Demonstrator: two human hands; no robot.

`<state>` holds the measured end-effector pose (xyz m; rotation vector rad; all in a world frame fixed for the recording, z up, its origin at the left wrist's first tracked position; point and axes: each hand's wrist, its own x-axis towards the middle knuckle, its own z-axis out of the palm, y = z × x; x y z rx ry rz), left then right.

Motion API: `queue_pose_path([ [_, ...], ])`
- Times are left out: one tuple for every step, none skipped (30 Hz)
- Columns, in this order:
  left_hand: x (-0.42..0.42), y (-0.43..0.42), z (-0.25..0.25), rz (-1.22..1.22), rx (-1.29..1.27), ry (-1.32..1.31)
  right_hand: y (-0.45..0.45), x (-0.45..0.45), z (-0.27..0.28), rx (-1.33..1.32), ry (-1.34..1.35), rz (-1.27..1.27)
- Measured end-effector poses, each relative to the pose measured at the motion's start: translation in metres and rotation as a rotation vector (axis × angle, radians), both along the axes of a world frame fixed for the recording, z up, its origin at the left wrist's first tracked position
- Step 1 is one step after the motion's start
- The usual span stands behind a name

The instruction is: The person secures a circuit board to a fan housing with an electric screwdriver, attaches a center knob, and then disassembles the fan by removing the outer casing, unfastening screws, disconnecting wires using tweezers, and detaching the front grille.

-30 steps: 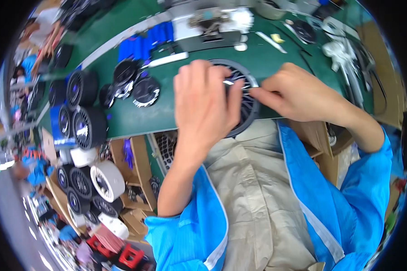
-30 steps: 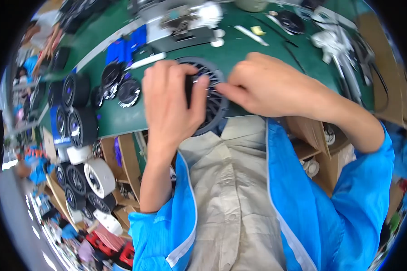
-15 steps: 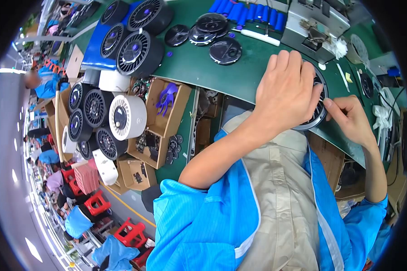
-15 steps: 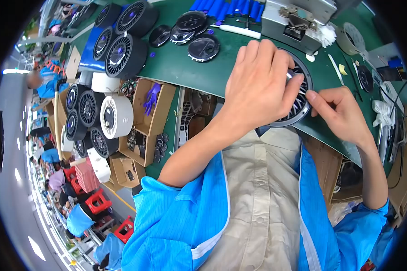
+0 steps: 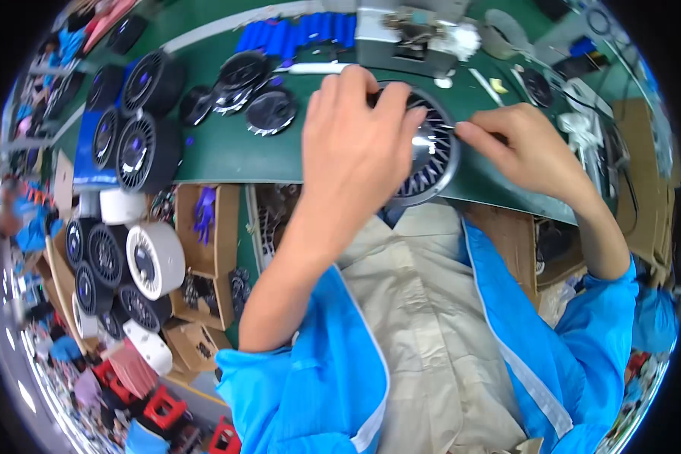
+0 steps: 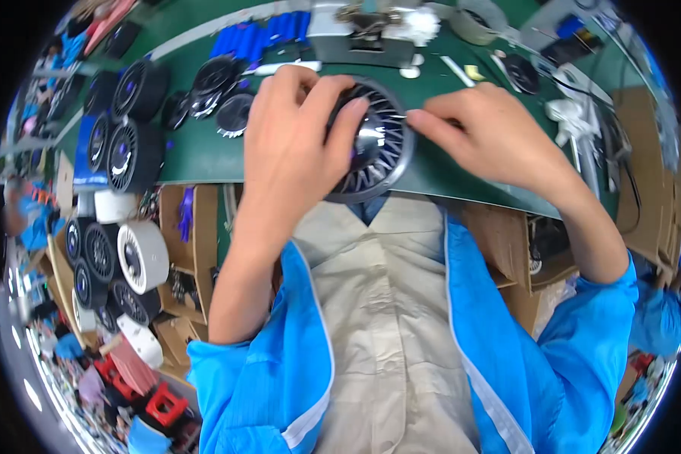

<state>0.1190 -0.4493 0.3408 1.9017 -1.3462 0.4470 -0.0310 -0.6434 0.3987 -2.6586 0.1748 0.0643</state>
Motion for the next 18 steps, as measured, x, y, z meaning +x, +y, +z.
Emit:
queue_pose_path([
  [0.005, -0.002, -0.002, -0.029, -0.011, 0.003, 0.001, -0.001, -0.002, 0.058, -0.021, -0.005],
  [0.008, -0.002, -0.003, -0.111, -0.001, 0.005, 0.002, -0.002, -0.002, 0.116, -0.045, -0.009],
  [0.010, -0.003, -0.004, -0.190, 0.009, 0.007, 0.003, -0.005, -0.002, 0.106, -0.042, -0.036],
  [0.009, -0.003, -0.004, -0.267, 0.022, 0.012, 0.004, -0.008, -0.003, 0.119, -0.034, -0.011],
  [0.008, -0.004, -0.003, -0.292, 0.013, 0.017, 0.006, -0.011, -0.002, 0.131, -0.027, 0.014],
  [0.006, -0.005, -0.003, -0.260, 0.040, 0.024, 0.007, -0.013, -0.003, 0.145, -0.020, 0.041],
  [0.004, -0.005, -0.002, -0.225, 0.068, 0.031, 0.008, -0.014, -0.004, 0.139, -0.015, 0.020],
  [0.002, -0.006, -0.001, -0.189, 0.096, 0.035, 0.010, -0.015, -0.005, 0.129, -0.021, 0.017],
  [0.001, -0.007, 0.000, -0.206, 0.091, 0.037, 0.011, -0.014, -0.005, 0.118, -0.028, 0.016],
  [0.000, -0.008, 0.002, -0.182, 0.117, 0.030, 0.012, -0.013, -0.005, 0.107, -0.036, 0.017],
  [-0.002, -0.008, 0.002, -0.156, 0.147, 0.024, 0.014, -0.013, -0.006, 0.104, -0.034, 0.004],
  [-0.003, -0.008, 0.003, -0.127, 0.180, 0.021, 0.015, -0.012, -0.006, 0.094, -0.049, 0.006],
  [-0.004, -0.009, 0.002, -0.135, 0.179, 0.021, 0.016, -0.011, -0.006, 0.081, -0.067, 0.011],
  [-0.005, -0.010, 0.002, -0.124, 0.184, 0.014, 0.017, -0.010, -0.006, 0.069, -0.085, 0.017],
  [-0.005, -0.010, 0.001, -0.113, 0.191, 0.007, 0.018, -0.009, -0.006, 0.070, -0.084, 0.011],
  [-0.006, -0.010, 0.001, -0.100, 0.197, -0.001, 0.019, -0.008, -0.006, 0.077, -0.074, 0.007],
  [-0.006, -0.010, 0.001, -0.104, 0.198, -0.002, 0.020, -0.007, -0.005, 0.083, -0.064, 0.004],
  [-0.006, -0.010, 0.002, -0.104, 0.203, -0.002, 0.020, -0.007, -0.005, 0.090, -0.054, 0.002],
])
